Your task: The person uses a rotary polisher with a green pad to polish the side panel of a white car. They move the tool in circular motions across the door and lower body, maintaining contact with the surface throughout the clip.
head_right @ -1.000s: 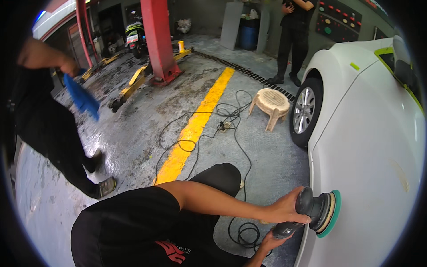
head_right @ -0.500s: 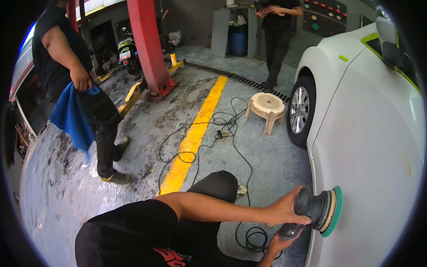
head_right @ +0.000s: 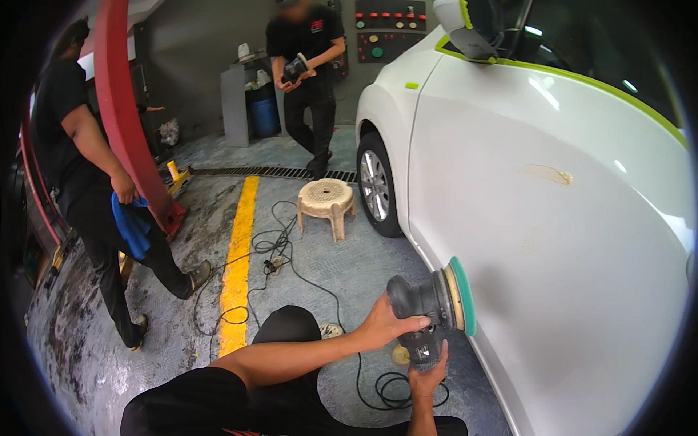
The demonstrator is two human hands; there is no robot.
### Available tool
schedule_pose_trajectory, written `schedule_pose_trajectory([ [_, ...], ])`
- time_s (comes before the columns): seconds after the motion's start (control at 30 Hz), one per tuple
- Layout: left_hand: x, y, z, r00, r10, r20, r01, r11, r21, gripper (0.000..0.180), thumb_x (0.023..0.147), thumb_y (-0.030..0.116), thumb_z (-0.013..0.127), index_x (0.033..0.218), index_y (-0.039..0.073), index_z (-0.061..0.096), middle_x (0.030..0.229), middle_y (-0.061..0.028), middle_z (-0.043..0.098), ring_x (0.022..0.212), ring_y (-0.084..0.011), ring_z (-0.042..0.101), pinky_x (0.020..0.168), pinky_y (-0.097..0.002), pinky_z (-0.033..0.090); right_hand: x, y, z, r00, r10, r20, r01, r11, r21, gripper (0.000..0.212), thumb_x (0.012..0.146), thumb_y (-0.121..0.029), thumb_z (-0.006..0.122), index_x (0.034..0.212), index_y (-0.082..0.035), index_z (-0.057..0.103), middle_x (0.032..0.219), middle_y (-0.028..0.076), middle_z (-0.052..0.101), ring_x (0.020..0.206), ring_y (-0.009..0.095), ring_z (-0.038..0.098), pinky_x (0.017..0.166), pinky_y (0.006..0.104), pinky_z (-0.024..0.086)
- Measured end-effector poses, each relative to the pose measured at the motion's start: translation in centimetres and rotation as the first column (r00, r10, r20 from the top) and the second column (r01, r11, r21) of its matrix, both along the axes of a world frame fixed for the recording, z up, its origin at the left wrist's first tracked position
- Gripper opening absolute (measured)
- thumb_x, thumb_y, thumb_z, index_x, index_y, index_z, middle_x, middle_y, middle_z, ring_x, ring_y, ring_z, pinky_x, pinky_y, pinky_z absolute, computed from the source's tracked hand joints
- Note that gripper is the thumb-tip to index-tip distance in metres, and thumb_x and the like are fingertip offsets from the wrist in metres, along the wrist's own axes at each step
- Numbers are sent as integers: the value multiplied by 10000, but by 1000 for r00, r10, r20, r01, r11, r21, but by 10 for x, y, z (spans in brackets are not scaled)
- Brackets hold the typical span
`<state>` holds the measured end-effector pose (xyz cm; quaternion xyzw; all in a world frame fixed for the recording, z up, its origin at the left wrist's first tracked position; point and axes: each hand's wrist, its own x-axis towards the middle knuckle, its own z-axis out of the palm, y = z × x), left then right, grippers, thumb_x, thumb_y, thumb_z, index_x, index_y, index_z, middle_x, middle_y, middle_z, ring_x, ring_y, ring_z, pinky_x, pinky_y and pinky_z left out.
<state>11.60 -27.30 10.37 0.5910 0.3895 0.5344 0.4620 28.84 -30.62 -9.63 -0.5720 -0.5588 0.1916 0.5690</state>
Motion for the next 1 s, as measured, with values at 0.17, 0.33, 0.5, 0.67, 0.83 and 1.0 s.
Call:
schedule_pose_trajectory([
  [0.17, 11, -9, 5, 996, -45, 75, 31, 985, 172, 796, 827, 262, 892, 1390, 7, 391, 1269, -131, 563, 1199, -206, 572, 1033, -372, 481, 10, -12, 21, 998, -47, 43, 41, 991, 128, 940, 746, -90, 821, 1570, 1, 378, 1198, 211, 727, 1084, 348, 733, 940, 401, 559],
  [0.33, 13, -35, 21, 979, -92, 182, 28, 945, 325, 827, 848, 194, 865, 1441, 12, 318, 1304, -131, 532, 1218, -199, 554, 1063, -373, 461, 10, -23, 51, 981, -102, 164, 61, 970, 237, 996, 708, -148, 896, 1554, 21, 397, 1091, 209, 753, 913, 370, 769, 779, 413, 609],
  [0.5, 16, -21, 51, 964, -57, 259, -41, 933, 357, 870, 848, 176, 855, 1484, 2, 287, 1316, -137, 528, 1212, -212, 567, 1055, -379, 474, 30, -44, 87, 913, -184, 364, 21, 912, 409, 1012, 626, -103, 936, 1501, 26, 442, 1130, 246, 718, 921, 381, 754, 743, 410, 612],
  [0.67, 49, -14, 93, 937, -32, 346, -61, 965, 255, 1031, 829, 200, 874, 1576, -25, 202, 1341, -144, 531, 1220, -227, 575, 1041, -388, 494, 44, -57, 125, 813, -317, 488, 42, 869, 493, 1117, 568, -107, 969, 1520, 30, 400, 1142, 270, 703, 951, 386, 745, 748, 420, 618],
  [0.83, 98, -3, 114, 982, -103, 161, -14, 801, 599, 1279, 761, 303, 926, 1643, -27, 61, 1390, -232, 426, 1268, -329, 542, 1043, -437, 494, 62, -69, 129, 876, -346, 337, 210, 901, 379, 1139, 686, -203, 967, 1567, 62, 296, 1179, 277, 700, 988, 375, 747, 804, 413, 610],
  [1.0, 156, 0, 144, 988, -8, 156, -133, 479, 868, 1143, 670, 309, 959, 1622, 127, 352, 1453, -299, 367, 1282, -443, 444, 1059, -522, 436, 79, -62, 143, 971, -194, -136, 230, 910, 344, 1043, 933, -639, 680, 1594, 37, 241, 1359, 183, 584, 1187, 311, 635, 989, 378, 511],
])
